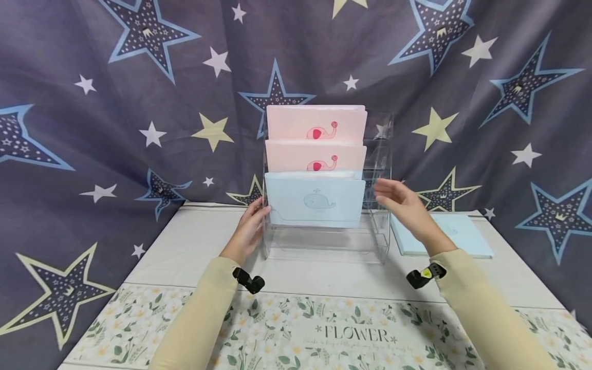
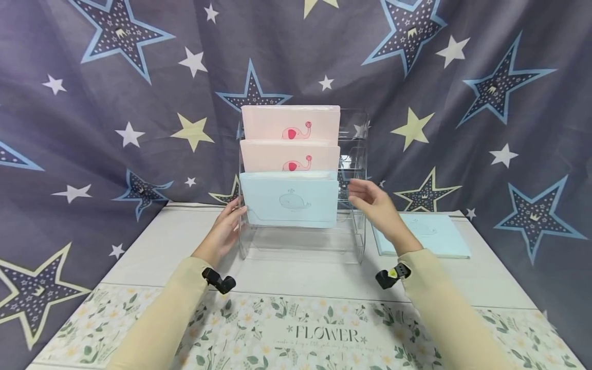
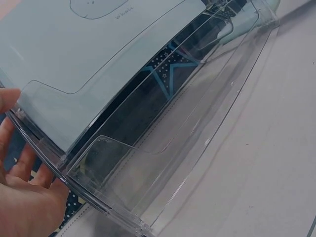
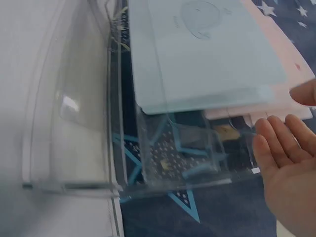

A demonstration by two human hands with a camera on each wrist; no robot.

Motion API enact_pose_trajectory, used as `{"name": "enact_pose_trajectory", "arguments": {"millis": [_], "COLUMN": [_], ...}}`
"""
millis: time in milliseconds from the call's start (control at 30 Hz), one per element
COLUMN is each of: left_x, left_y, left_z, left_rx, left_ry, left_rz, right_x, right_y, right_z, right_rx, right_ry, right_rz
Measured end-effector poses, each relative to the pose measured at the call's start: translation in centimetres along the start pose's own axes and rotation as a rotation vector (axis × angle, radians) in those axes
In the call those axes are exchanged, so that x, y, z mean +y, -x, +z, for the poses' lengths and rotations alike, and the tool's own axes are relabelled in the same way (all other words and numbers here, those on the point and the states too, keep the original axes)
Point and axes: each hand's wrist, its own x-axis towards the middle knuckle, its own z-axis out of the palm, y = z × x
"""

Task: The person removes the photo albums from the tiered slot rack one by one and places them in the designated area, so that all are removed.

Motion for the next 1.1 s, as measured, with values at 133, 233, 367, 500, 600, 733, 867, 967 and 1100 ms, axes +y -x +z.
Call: {"name": "enact_pose_trajectory", "arguments": {"millis": [133,233,367,500,600,733,867,967,1100], "left_x": [0.0,0.0,-0.1,-0.2,-0.2,-0.1,-0.1,-0.1,-0.1], "left_y": [0.1,0.1,0.2,0.2,0.1,0.0,0.0,0.0,0.0], "left_z": [0.1,0.1,0.0,0.1,0.1,0.2,0.1,0.1,0.0], "left_rx": [0.005,0.012,0.012,0.007,0.009,0.013,0.014,0.011,0.004], "left_ry": [0.009,0.009,0.004,0.003,0.002,0.004,0.002,0.002,0.006], "left_rz": [-0.005,-0.011,-0.017,-0.011,-0.003,0.000,-0.001,0.003,0.006], "right_x": [0.1,0.2,0.5,0.3,0.4,0.6,0.8,0.9,1.3], "right_y": [-0.7,-1.0,-1.3,-1.3,-1.4,-1.4,-1.5,-1.5,-1.6], "right_z": [1.6,2.6,3.4,3.8,3.9,4.5,5.4,6.0,6.6], "right_rx": [-0.053,-0.041,-0.004,0.018,0.041,0.064,0.062,0.057,0.039], "right_ry": [0.007,0.042,0.095,0.106,0.095,0.076,0.091,0.093,0.042], "right_rz": [0.066,0.126,0.181,0.193,0.179,0.162,0.150,0.148,0.176]}}
